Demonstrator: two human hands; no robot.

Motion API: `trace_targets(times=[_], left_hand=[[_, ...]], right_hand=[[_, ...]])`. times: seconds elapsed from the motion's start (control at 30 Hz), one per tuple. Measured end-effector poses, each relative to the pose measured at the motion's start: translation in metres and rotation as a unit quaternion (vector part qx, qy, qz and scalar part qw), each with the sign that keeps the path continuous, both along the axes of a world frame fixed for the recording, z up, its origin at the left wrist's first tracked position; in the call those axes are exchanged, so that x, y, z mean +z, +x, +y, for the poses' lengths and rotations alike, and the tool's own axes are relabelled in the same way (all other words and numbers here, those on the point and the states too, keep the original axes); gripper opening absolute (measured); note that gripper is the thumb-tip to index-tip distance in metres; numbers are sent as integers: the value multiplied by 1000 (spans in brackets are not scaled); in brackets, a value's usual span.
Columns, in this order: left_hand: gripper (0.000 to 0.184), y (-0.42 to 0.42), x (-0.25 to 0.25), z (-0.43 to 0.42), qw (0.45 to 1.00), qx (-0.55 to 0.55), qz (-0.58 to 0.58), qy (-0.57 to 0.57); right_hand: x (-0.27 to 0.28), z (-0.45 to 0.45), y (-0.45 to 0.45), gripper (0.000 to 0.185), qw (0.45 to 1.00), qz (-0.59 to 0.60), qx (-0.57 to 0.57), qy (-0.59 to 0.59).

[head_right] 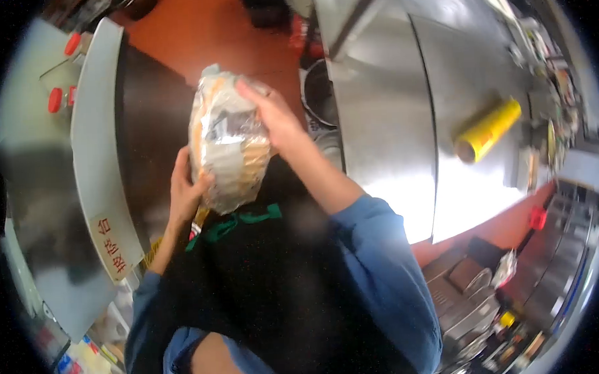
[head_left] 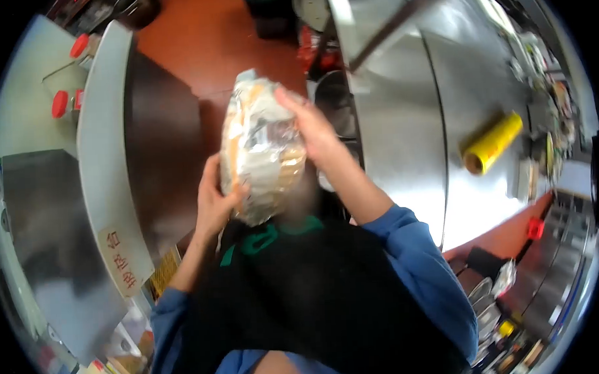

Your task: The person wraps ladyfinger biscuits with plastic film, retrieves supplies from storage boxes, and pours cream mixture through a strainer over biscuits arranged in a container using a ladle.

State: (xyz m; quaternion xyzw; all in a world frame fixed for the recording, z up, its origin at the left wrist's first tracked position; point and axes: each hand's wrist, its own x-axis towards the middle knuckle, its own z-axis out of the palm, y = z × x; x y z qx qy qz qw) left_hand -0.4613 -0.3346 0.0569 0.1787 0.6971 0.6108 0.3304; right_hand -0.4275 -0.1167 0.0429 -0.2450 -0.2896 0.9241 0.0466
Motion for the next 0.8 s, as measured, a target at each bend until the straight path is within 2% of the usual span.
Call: trace_targets(times=[0.07, 0.1, 0.2, 0.27, 0.33, 0.37, 0.4, 0.43, 0.47, 0.53, 0.57, 0.67, 0.7, 0.73, 0.77, 0.8], left_hand=[[72, -34, 20, 25, 993, 3, -120, 14], [77, -51, 22, 34, 993, 17, -104, 44], [79, -111, 19, 54, 996, 64, -59, -15], [68, -145, 16, 74, 979, 167, -107, 38], [61, -184, 21, 98, 938, 269, -169, 138], [54, -203, 24, 114, 927, 316, -139, 148], [55, -227, 20, 126, 919, 338, -119, 164], [55, -252, 14, 137, 912, 356, -100, 178], [56, -278, 11, 148, 905, 370, -82, 191], [56, -333, 4, 171, 903, 360, -51, 227], [56, -362, 7, 184, 904, 343, -75, 241], [58, -459, 9, 220, 894, 340, -80, 280], [60, -487, 12, 229, 901, 337, -75, 263], [61, -512, 19, 237, 891, 358, -104, 258], [62, -538, 25, 246, 879, 380, -132, 255], [62, -565, 30, 255, 865, 404, -158, 254]], right_hand=[[8, 15, -46, 44, 1000, 2, 19, -4], [8, 20, -69, 41, 999, -20, 20, 33], [14, 34, -133, 41, 994, -14, 35, 105], [1, 53, -181, 55, 995, -4, 99, -27], [4, 61, -216, 61, 995, -2, 93, -43], [-6, 64, -235, 63, 996, 21, 83, -16], [-20, 61, -256, 64, 997, 42, 71, 12], [-14, 56, -272, 58, 971, 57, 107, 208], [0, 49, -296, 44, 922, 57, 53, 380], [1, 66, -351, 32, 896, 26, 3, 443], [11, 75, -378, 30, 879, 32, -40, 474], [6, 122, -470, 34, 839, 28, -9, 543], [13, 137, -497, 39, 819, -17, -13, 574], [10, 157, -524, 45, 761, 47, -90, 641], [28, 169, -542, 47, 772, 37, -102, 626], [43, 169, -558, 44, 755, 65, -166, 631]])
